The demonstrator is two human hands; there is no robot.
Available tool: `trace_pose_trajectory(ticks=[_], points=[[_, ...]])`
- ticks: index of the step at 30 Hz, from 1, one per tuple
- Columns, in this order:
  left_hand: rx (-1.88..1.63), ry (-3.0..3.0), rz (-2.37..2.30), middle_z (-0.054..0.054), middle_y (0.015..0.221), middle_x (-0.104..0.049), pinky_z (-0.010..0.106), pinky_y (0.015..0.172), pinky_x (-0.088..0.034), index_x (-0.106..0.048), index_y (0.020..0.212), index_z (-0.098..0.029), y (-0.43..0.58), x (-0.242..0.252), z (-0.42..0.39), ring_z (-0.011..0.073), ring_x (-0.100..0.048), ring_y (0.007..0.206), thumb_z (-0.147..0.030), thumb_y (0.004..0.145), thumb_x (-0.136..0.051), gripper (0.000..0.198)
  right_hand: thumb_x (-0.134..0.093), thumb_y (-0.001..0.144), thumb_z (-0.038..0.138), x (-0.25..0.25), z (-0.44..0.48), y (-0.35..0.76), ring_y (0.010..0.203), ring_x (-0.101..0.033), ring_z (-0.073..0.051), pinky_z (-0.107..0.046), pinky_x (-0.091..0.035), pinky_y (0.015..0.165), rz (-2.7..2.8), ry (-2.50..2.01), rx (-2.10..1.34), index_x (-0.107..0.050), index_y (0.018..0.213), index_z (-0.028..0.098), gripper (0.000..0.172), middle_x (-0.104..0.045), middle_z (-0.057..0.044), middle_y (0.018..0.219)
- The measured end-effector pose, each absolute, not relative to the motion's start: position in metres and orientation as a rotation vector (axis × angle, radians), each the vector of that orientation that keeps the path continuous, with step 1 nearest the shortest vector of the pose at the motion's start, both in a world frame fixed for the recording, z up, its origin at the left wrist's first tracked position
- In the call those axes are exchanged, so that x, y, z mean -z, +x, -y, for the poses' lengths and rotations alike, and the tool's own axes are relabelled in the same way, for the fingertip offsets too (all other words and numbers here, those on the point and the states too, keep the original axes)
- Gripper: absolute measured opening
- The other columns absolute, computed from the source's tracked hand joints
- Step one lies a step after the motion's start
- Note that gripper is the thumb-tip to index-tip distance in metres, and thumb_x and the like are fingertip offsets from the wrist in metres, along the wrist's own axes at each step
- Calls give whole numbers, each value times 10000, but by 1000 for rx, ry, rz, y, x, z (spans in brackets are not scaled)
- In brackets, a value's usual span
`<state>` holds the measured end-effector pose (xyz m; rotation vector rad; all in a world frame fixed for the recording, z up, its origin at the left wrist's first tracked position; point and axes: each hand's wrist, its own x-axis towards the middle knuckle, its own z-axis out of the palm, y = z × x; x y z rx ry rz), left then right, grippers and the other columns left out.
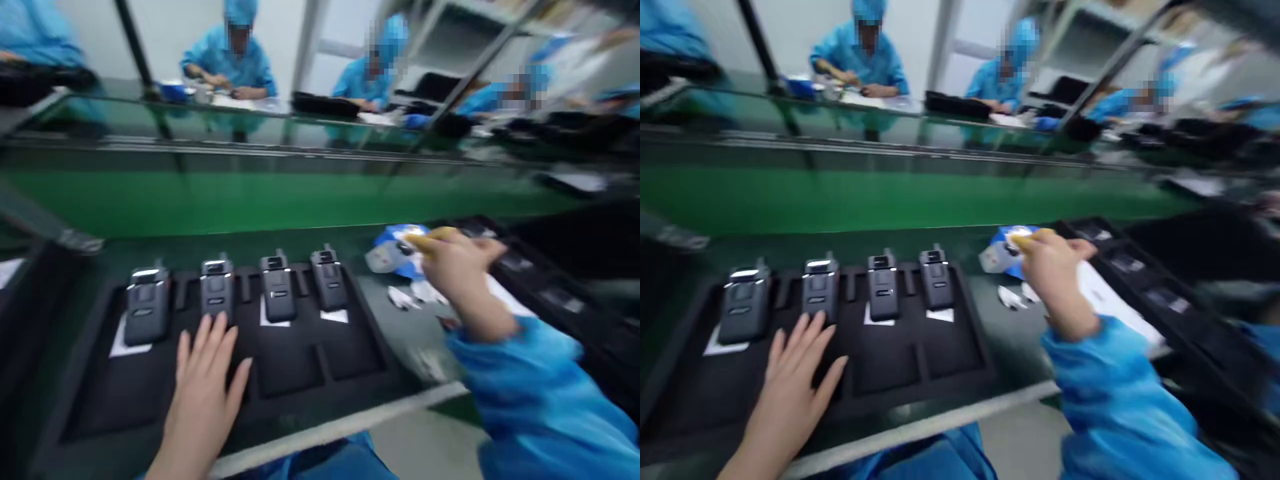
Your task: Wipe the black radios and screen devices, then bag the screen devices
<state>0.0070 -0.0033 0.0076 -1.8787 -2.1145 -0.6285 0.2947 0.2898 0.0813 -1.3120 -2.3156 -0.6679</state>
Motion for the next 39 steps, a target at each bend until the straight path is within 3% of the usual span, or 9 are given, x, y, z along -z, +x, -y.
trace_pose_trajectory(ticks=[4,9,14,23,30,39], points=[[590,-1845,2243,154,1334,-534,561,1056,-331,-531,1204,-138,9,-14,-1,305,-422,1297,-267,895,-456,343,-409,721,133,-84,-277,227,733,-494,-204,-408,-267,704,2288,-965,619,-680,782,182,282,-613,-79,792],[554,-1845,2253,197,1345,-508,567,1007,-394,-527,1212,-103,13,-16,-2,329,-437,1281,-240,889,-462,357,-436,830,102,-80,-217,107,794,-490,-156,-376,-202,799,2585,-396,365,-677,946,236,299,-630,-19,836],[586,-1833,2232,193,1326,-526,553,1003,-407,-536,1197,-97,15,-15,-4,330,-451,1268,-234,887,-462,347,-443,889,113,-58,-190,36,736,-440,-134,-382,-157,848,2664,-140,419,-668,737,180,279,-596,-12,755],[577,-1848,2232,197,1307,-539,542,984,-422,-542,1175,-94,14,-20,-5,336,-479,1240,-225,889,-454,326,-430,855,43,-50,-191,46,682,-411,-136,-389,-164,875,2529,-116,520,-598,562,174,361,-515,2,610],[567,-1861,2234,200,1296,-546,548,961,-434,-539,1168,-89,14,-20,-6,344,-478,1238,-224,892,-454,319,-408,888,89,-45,-185,34,692,-408,-121,-388,-156,897,2546,-121,489,-631,674,179,323,-538,11,670],[597,-1857,2251,198,1314,-533,541,986,-415,-550,1163,-95,15,-19,-5,333,-467,1251,-223,889,-461,315,-424,846,42,-49,-195,63,657,-412,-113,-377,-162,878,2542,-273,618,-608,600,176,335,-518,16,613]])
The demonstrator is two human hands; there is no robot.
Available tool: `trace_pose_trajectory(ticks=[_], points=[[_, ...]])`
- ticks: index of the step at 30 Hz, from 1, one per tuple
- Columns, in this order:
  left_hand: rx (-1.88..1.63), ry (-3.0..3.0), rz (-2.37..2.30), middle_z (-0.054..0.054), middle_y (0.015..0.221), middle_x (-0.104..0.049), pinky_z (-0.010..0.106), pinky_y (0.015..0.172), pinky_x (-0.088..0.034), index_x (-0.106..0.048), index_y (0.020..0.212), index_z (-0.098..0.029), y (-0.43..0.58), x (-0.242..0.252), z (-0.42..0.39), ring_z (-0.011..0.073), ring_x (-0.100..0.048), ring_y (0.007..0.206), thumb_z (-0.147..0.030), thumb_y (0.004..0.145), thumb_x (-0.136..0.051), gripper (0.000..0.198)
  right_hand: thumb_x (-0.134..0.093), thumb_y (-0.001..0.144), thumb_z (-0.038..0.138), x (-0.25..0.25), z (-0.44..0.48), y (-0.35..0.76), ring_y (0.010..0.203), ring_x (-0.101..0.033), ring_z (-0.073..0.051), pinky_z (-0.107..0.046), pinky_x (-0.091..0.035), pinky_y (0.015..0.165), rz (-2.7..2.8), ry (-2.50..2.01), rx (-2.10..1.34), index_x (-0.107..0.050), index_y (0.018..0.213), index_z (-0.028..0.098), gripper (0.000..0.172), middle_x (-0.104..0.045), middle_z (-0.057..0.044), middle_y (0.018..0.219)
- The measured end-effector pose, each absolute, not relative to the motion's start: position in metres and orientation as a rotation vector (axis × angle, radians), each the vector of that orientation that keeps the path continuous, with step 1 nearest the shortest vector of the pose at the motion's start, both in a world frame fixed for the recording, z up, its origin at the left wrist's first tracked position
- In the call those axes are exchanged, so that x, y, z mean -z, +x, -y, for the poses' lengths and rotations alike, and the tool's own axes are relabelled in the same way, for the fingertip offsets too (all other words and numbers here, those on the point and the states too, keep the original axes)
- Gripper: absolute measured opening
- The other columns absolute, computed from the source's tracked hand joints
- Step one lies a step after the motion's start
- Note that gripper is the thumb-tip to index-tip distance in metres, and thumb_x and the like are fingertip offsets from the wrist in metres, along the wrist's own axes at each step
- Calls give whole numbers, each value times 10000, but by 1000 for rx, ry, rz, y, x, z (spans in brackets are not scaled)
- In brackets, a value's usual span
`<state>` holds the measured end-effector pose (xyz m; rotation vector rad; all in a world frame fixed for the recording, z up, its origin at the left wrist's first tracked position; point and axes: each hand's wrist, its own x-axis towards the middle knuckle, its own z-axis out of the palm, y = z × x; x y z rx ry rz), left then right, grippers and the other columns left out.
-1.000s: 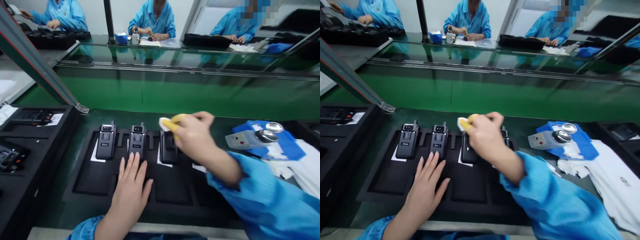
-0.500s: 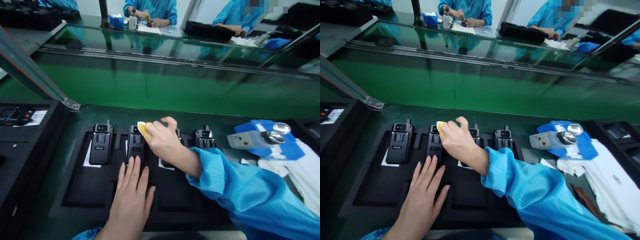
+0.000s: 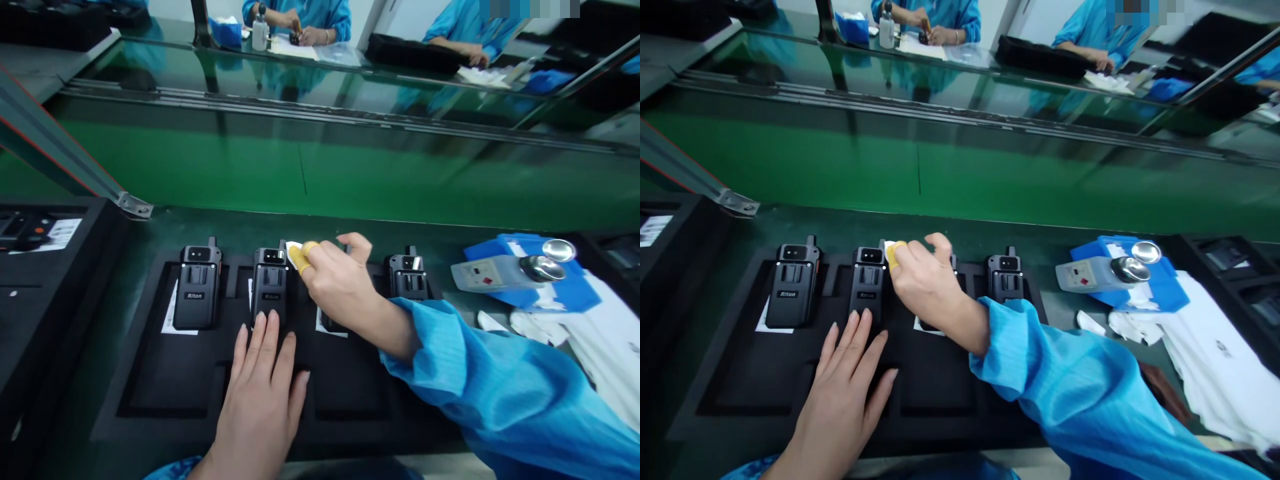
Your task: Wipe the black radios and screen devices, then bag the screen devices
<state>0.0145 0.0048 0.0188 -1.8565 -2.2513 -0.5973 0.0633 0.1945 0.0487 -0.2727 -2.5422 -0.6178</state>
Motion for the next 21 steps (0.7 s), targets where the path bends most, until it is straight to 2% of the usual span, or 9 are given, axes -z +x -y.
trace_pose_trajectory(ticks=[6,13,17,21], points=[[597,-1857,2246,200,1312,-534,537,985,-420,-552,1159,-99,15,-19,-5,332,-459,1260,-231,894,-452,312,-448,879,94,-52,-189,50,702,-437,-116,-385,-145,899,2551,-169,531,-671,786,182,257,-588,10,717],[590,-1868,2248,198,1306,-542,542,987,-418,-555,1158,-95,14,-19,-5,336,-472,1248,-226,885,-471,314,-383,886,64,-49,-186,47,721,-423,-132,-384,-148,897,2618,-88,433,-653,723,189,340,-557,8,702],[607,-1869,2261,196,1315,-535,542,1000,-407,-565,1150,-98,14,-19,-5,330,-473,1247,-224,887,-470,307,-393,868,54,-46,-187,57,691,-406,-131,-381,-148,892,2594,-127,461,-609,608,190,364,-543,9,668],[593,-1872,2262,200,1314,-535,547,1004,-405,-565,1160,-98,14,-19,-5,329,-461,1260,-228,889,-468,317,-411,863,56,-44,-189,65,676,-407,-125,-377,-150,889,2568,-196,542,-607,597,186,355,-541,12,645]])
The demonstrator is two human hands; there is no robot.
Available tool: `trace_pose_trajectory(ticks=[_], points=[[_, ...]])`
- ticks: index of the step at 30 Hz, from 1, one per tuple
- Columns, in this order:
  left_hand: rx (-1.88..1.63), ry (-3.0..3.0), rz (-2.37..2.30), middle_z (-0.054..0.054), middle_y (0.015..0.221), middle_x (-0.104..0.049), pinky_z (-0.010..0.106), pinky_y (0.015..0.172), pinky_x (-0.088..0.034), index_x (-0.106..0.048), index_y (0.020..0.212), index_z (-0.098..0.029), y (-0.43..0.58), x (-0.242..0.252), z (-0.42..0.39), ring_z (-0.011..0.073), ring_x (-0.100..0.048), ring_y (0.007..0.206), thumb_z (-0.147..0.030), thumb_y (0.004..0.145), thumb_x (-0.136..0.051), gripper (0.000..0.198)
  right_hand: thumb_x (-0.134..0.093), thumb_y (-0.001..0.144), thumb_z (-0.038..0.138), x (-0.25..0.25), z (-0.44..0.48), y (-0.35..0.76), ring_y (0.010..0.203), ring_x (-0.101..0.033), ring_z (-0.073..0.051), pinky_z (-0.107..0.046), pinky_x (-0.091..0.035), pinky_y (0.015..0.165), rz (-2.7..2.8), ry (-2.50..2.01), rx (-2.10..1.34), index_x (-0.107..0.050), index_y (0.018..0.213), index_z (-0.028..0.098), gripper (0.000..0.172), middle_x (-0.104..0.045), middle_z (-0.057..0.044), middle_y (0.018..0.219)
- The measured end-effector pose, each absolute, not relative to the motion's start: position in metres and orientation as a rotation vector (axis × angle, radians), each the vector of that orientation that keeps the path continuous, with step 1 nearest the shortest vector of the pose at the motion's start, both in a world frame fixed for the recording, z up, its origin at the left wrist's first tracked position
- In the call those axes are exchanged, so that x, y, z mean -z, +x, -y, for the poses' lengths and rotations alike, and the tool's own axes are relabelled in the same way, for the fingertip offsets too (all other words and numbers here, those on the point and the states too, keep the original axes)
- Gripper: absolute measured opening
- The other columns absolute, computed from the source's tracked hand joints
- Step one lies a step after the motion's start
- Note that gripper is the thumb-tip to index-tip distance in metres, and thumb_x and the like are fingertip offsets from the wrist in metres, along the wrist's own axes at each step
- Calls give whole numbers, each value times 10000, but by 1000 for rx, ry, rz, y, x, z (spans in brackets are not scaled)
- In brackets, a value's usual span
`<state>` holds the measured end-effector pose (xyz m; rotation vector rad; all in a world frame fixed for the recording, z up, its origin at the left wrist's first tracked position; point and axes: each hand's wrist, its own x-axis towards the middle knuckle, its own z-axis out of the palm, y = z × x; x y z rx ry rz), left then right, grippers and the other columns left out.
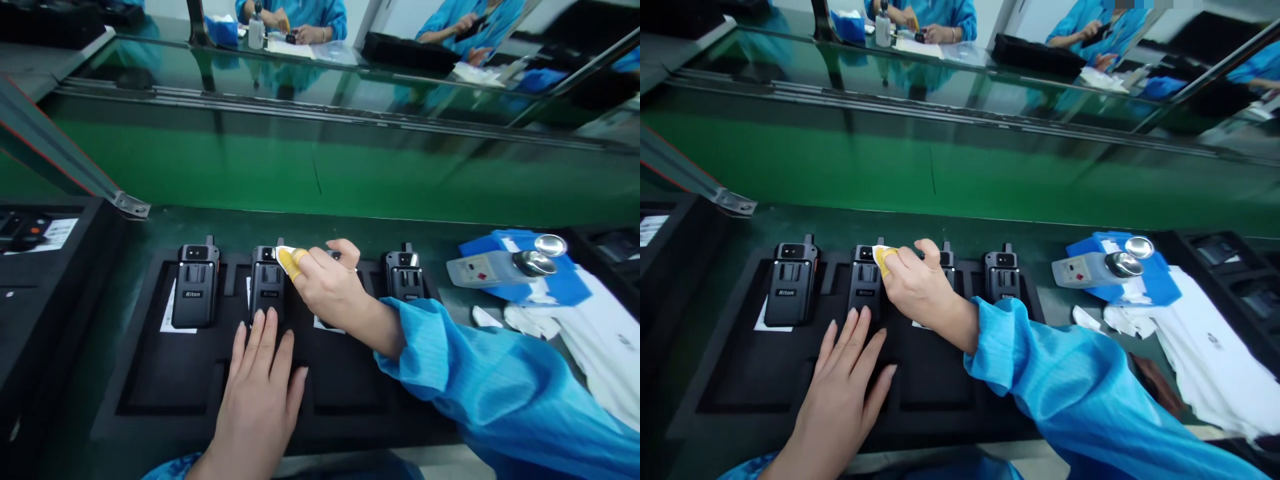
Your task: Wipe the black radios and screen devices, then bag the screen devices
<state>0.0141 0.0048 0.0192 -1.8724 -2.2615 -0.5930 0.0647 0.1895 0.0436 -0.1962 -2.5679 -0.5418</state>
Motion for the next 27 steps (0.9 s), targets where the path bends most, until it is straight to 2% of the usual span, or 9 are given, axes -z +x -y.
trace_pose_trajectory(ticks=[5,8,10,13,18,23,25,27], points=[[632,-1861,2281,199,1331,-520,546,1004,-409,-581,1153,-112,15,-17,-4,331,-451,1269,-239,892,-458,316,-430,877,67,-51,-197,68,697,-430,-115,-378,-134,878,2592,-327,516,-653,695,177,308,-567,9,698],[689,-1829,2298,197,1335,-518,540,1031,-385,-594,1140,-111,16,-17,-4,325,-445,1275,-232,892,-451,311,-418,912,112,-56,-196,58,738,-444,-114,-377,-136,885,2659,-116,452,-673,833,199,280,-603,10,782],[714,-1810,2302,196,1326,-527,539,1036,-381,-603,1128,-111,16,-17,-4,324,-449,1272,-229,891,-453,304,-390,935,138,-56,-196,48,743,-440,-114,-375,-140,890,2692,44,475,-670,856,210,300,-600,17,776],[757,-1792,2312,189,1316,-539,532,1032,-390,-614,1111,-117,17,-17,-4,321,-459,1264,-242,895,-452,298,-368,947,151,-54,-204,33,749,-435,-118,-379,-145,901,2718,85,529,-660,839,213,317,-576,22,737],[730,-1813,2333,183,1346,-512,534,1037,-384,-606,1128,-123,17,-16,-4,317,-438,1282,-232,896,-442,304,-352,926,118,-61,-227,27,759,-432,-123,-400,-176,901,2744,-241,470,-626,693,181,365,-578,-2,800],[708,-1837,2284,201,1334,-517,543,1020,-398,-606,1114,-109,16,-16,-4,326,-456,1265,-219,886,-459,293,-389,869,116,-73,-224,41,783,-471,-133,-428,-216,880,2652,-543,-63,-685,785,192,317,-583,-23,838],[702,-1847,2252,204,1327,-522,543,1006,-413,-603,1113,-105,14,-16,-4,329,-459,1263,-208,878,-473,288,-451,837,176,-77,-216,45,790,-494,-139,-397,-279,838,2581,-631,-531,-706,802,195,258,-598,-31,833],[703,-1855,2226,201,1331,-519,539,997,-423,-601,1113,-109,13,-15,-3,327,-453,1268,-207,874,-479,285,-517,800,289,-79,-209,50,747,-510,-136,-342,-341,758,2383,-695,-1178,-720,801,193,225,-619,-34,787]])
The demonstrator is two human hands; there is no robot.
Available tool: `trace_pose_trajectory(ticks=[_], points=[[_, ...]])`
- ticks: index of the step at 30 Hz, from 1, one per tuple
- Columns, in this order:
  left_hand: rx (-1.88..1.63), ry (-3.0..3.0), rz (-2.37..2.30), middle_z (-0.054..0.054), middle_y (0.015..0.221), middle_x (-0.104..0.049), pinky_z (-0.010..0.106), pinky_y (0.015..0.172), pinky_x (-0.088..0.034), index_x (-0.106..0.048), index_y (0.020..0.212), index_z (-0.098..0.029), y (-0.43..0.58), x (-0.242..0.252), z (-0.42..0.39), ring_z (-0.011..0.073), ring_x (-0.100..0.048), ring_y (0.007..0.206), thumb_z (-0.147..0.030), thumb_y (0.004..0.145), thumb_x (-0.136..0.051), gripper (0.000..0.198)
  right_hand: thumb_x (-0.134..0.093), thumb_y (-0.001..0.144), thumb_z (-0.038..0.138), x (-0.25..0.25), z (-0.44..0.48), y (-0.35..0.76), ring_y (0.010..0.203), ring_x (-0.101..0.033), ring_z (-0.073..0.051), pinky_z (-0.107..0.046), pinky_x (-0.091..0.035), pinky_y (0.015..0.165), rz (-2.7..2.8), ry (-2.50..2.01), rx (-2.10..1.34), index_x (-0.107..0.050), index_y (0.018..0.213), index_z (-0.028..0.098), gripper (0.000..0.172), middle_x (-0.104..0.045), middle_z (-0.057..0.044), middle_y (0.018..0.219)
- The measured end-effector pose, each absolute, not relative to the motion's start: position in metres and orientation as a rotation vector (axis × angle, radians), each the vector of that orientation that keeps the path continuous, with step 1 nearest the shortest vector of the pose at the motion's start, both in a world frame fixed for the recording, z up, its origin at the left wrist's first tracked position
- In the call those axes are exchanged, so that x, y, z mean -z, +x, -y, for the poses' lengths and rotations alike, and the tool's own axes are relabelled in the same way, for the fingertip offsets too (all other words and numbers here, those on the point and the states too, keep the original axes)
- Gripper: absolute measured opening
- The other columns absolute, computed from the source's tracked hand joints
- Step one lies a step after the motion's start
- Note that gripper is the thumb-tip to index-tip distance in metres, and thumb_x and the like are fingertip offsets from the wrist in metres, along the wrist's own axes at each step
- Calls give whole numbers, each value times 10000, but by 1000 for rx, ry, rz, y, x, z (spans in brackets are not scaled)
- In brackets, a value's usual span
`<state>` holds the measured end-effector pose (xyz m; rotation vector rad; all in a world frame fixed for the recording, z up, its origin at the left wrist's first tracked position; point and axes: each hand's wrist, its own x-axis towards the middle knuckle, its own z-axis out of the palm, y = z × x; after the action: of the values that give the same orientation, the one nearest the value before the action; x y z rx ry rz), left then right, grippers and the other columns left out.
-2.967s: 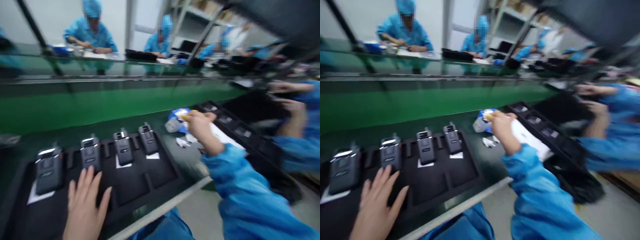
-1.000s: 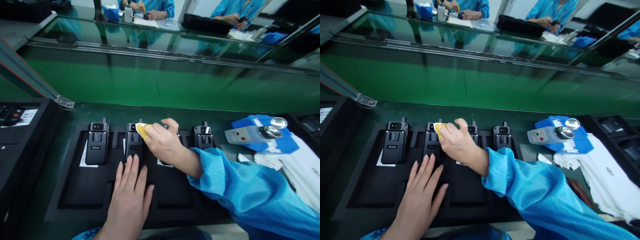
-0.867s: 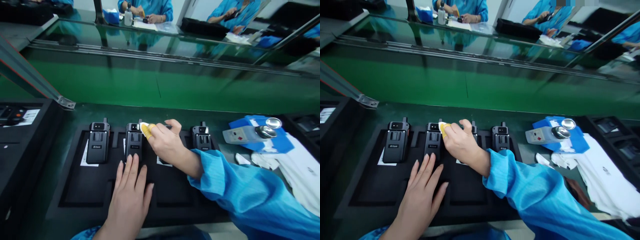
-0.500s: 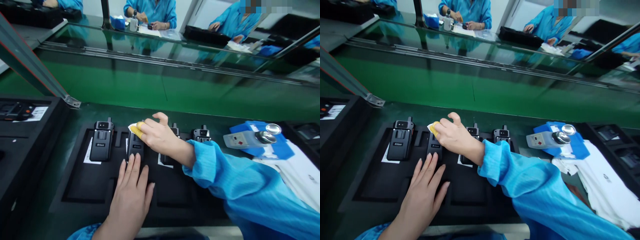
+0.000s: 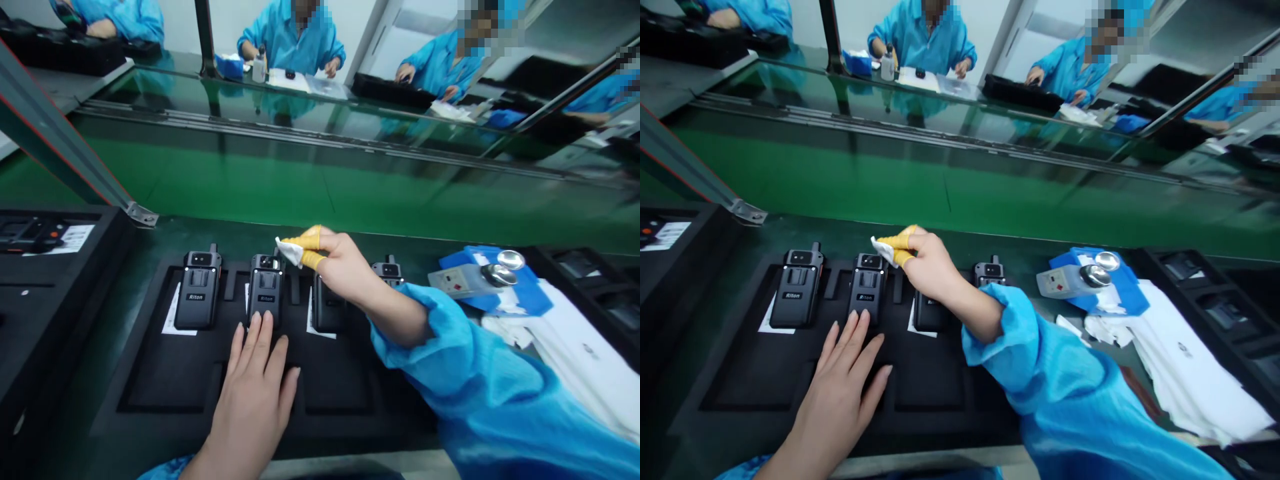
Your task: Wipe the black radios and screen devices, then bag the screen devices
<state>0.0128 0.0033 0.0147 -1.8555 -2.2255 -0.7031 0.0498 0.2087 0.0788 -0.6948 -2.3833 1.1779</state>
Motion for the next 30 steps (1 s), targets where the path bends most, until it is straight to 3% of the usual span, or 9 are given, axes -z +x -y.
trace_pose_trajectory(ticks=[2,5,8,12,16,19,22,25,30], points=[[727,-1851,2210,190,1335,-520,532,1000,-422,-599,1114,-121,11,-13,-2,317,-452,1271,-212,876,-477,282,-598,717,390,-81,-202,55,658,-497,-124,-291,-352,657,2063,-757,-1754,-730,786,187,252,-634,-32,707],[824,-1806,2203,160,1306,-556,537,1038,-378,-596,1096,-145,9,-14,0,291,-471,1260,-193,881,-463,257,-704,558,365,-86,-192,64,558,-431,-92,-250,-300,565,1702,-834,-2154,-731,713,179,244,-641,-27,626],[956,-1741,2178,143,1292,-572,530,1068,-335,-558,1136,-162,8,-21,0,261,-476,1259,-152,880,-459,274,-730,497,285,-88,-178,74,555,-432,-85,-236,-289,550,1571,-846,-2280,-721,645,182,181,-646,-22,613],[1090,-1605,2156,172,1389,-468,496,1079,-320,-406,1315,-162,9,-35,0,245,-407,1314,-169,877,-489,445,-759,501,257,-80,-149,85,608,-488,-97,-237,-336,594,1570,-878,-2374,-708,602,189,132,-617,7,588],[955,-1548,2240,163,1456,-380,571,1093,-216,-464,1288,-199,3,-38,6,301,-293,1372,-182,894,-450,394,-771,567,294,-83,-137,97,621,-498,-95,-257,-384,621,1788,-714,-2448,-722,629,198,124,-585,20,640],[961,-1443,2291,175,1430,-415,554,1098,-226,-473,1283,-164,-5,-31,16,292,-312,1364,-150,898,-411,390,-680,716,285,-94,-159,96,682,-516,-117,-281,-400,647,2159,-515,-1959,-744,783,224,111,-602,-5,732],[989,-1578,2203,129,1286,-580,493,1101,-283,-485,1265,-161,-7,-22,22,241,-442,1288,-143,884,-452,383,-515,840,187,-98,-189,77,798,-517,-148,-338,-367,741,2501,-451,-1004,-725,940,236,238,-615,-39,830],[872,-1775,2128,108,1234,-622,443,1083,-346,-537,1204,-133,-3,-16,19,230,-496,1240,-150,872,-495,336,-426,891,141,-87,-202,48,824,-496,-150,-395,-261,821,2756,-289,-216,-707,950,239,303,-623,-39,889],[718,-1815,2219,103,1257,-609,444,1068,-369,-583,1162,-104,4,-13,10,222,-543,1188,-173,920,-383,322,-348,961,192,-67,-208,22,764,-440,-130,-387,-135,876,2892,27,362,-679,868,191,344,-616,-13,805]])
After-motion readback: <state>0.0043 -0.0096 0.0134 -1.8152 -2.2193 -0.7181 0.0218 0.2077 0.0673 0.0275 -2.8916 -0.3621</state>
